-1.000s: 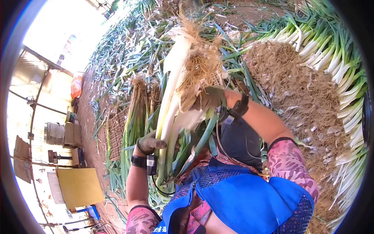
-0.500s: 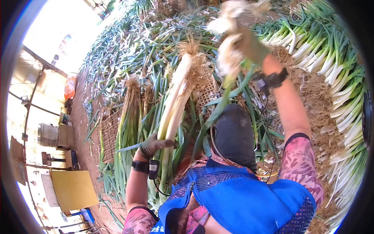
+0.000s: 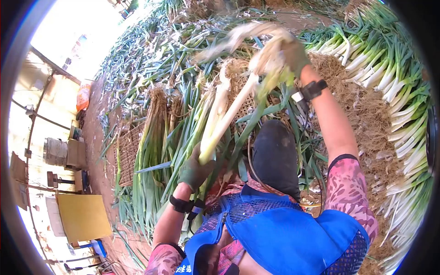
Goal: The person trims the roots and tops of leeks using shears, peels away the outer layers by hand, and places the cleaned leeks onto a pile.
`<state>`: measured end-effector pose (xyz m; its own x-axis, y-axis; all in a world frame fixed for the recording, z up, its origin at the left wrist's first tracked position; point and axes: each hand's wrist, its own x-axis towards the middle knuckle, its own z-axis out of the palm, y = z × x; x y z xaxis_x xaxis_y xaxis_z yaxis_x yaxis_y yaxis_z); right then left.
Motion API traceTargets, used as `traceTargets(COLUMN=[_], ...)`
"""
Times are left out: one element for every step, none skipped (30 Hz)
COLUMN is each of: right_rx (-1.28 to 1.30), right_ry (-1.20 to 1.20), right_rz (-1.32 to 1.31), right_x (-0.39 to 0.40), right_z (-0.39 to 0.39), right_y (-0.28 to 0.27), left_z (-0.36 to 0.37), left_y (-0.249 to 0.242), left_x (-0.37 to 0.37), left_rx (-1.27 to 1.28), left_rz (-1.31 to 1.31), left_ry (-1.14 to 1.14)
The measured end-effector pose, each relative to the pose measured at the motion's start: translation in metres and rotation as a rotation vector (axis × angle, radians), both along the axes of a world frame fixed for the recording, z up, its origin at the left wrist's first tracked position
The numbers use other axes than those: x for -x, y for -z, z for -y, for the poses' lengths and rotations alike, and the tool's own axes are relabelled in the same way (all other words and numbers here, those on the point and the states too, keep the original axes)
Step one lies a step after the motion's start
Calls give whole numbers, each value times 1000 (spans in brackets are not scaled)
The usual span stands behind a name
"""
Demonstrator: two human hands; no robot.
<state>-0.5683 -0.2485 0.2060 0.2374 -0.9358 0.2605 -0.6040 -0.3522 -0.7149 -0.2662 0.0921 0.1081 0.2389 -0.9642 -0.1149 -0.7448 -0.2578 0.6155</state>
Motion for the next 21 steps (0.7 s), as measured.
traceTargets(right_rx=[71, 133, 357, 326, 289, 85, -115, -241, -251, -261, -261, -250, -27, 44, 118, 208, 161, -310, -630, -569, -566], right_ry=[93, 178, -103, -188, -274, -304, -312, -463, -495, -524, -562, -593, -593, -520, -451, -395, -333, -164, 151, -134, -134], right_rz=[-300, -573, -255, -137, -20, -9, -8, 96, -8, -183, -358, -606, -565, -455, -344, -369, -54, 355, 886, 1239, 1244], right_x=[21, 42, 49, 51, 45, 23, 1, -13, -25, -37, -50, -65, -74, -81, -90, -81, -70, -58, -47, -35, -35], right_z=[16, 33, 35, 36, 24, 7, -11, -5, -29, -39, -49, -31, 0, 4, -11, -23, 2, 5, 7, 14, 18], right_y=[-1, -2, 1, 11, 9, 8, 6, 24, 9, 8, 7, 33, 91, 107, 94, 78, 92, 70, 48, 43, 45], left_z=[-1, -1, 1, 3, 1, 1, 1, 2, 3, -1, -4, -6, -7, -8, -4, 0, 2, 2, 2, 3, 4], left_y=[-7, -15, -22, -25, -16, -11, -8, -5, -12, -14, -15, -16, -16, -17, -18, -18, -18, -17, -15, -15, -17], left_x=[8, 18, 30, 36, 37, 40, 45, 49, 57, 63, 66, 67, 66, 64, 61, 59, 56, 52, 47, 43, 40], left_rx=[-10, -66, -118, -173, -73, -68, -62, -53, -157, -127, -92, -52, -53, -87, -118, -147, -150, -145, -136, -126, -164], left_rz=[26, 97, 168, 241, 285, 305, 325, 345, 357, 360, 368, 379, 384, 368, 350, 331, 304, 256, 209, 166, 189], left_ry=[-3, -37, -70, -99, -54, -42, -30, -23, -34, -6, 19, 42, 53, 33, 12, -4, -35, -51, -66, -80, -66])
